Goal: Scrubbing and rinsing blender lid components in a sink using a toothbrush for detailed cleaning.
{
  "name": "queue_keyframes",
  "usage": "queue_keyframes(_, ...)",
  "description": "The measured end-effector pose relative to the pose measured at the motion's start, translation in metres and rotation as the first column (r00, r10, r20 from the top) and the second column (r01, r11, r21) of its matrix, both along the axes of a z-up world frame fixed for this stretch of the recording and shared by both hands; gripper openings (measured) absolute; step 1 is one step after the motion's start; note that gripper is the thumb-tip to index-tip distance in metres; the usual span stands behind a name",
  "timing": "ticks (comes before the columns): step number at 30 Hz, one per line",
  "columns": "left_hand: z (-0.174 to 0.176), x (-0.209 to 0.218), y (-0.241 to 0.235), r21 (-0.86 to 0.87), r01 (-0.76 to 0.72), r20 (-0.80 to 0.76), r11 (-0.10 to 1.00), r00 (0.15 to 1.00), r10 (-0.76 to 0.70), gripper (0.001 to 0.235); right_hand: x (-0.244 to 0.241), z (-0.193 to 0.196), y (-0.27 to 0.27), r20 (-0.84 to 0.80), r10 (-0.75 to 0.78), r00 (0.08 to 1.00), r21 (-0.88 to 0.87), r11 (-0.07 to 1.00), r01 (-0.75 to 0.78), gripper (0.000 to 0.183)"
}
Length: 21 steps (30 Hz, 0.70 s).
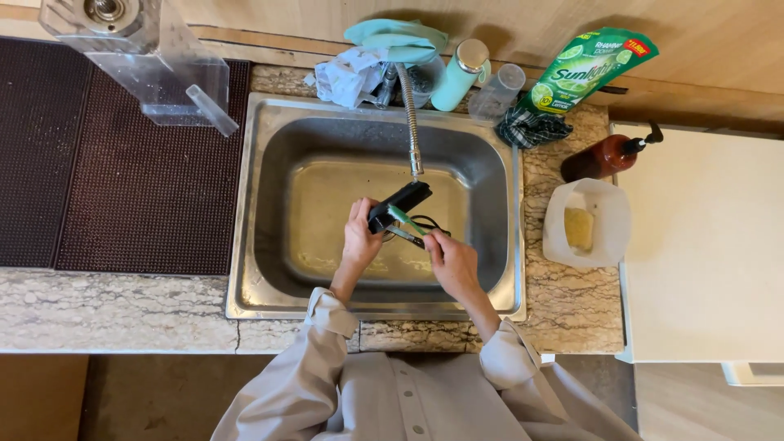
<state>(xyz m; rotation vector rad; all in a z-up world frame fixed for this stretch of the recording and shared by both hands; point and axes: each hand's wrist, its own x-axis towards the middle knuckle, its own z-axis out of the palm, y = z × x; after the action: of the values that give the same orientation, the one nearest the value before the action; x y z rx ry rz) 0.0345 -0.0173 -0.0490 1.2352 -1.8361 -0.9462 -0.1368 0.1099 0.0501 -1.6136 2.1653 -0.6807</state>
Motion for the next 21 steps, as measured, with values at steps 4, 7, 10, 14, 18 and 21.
queue_keyframes(4,0.019,-0.004,0.013,-0.045,-0.030,-0.005,0.999,1.000,0.029,0.044,-0.015,-0.012,-0.006,-0.068,-0.102,0.992,0.003,0.995,0.102,0.030)
queue_keyframes(7,0.011,-0.007,0.011,-0.027,-0.076,-0.054,0.997,0.996,0.074,0.046,-0.005,-0.021,-0.005,-0.064,-0.117,0.991,-0.024,0.993,0.115,0.030)
queue_keyframes(10,0.008,-0.005,0.014,-0.032,-0.071,-0.070,0.997,0.995,0.069,0.048,-0.004,-0.024,-0.002,0.022,-0.057,0.998,0.095,0.994,0.055,0.031)
queue_keyframes(14,-0.001,-0.005,0.018,-0.022,-0.067,-0.034,0.997,0.997,0.067,0.048,-0.012,-0.039,-0.011,-0.077,-0.151,0.985,0.135,0.978,0.161,0.033)
queue_keyframes(18,0.003,0.000,0.015,-0.028,-0.065,-0.031,0.997,0.997,0.064,0.049,0.002,-0.047,0.003,0.079,-0.037,0.996,0.076,0.997,0.031,0.039)
queue_keyframes(21,-0.006,0.000,0.023,-0.040,-0.076,-0.007,0.996,0.997,0.076,0.046,-0.038,-0.075,-0.019,-0.063,-0.183,0.981,0.183,0.964,0.192,0.053)
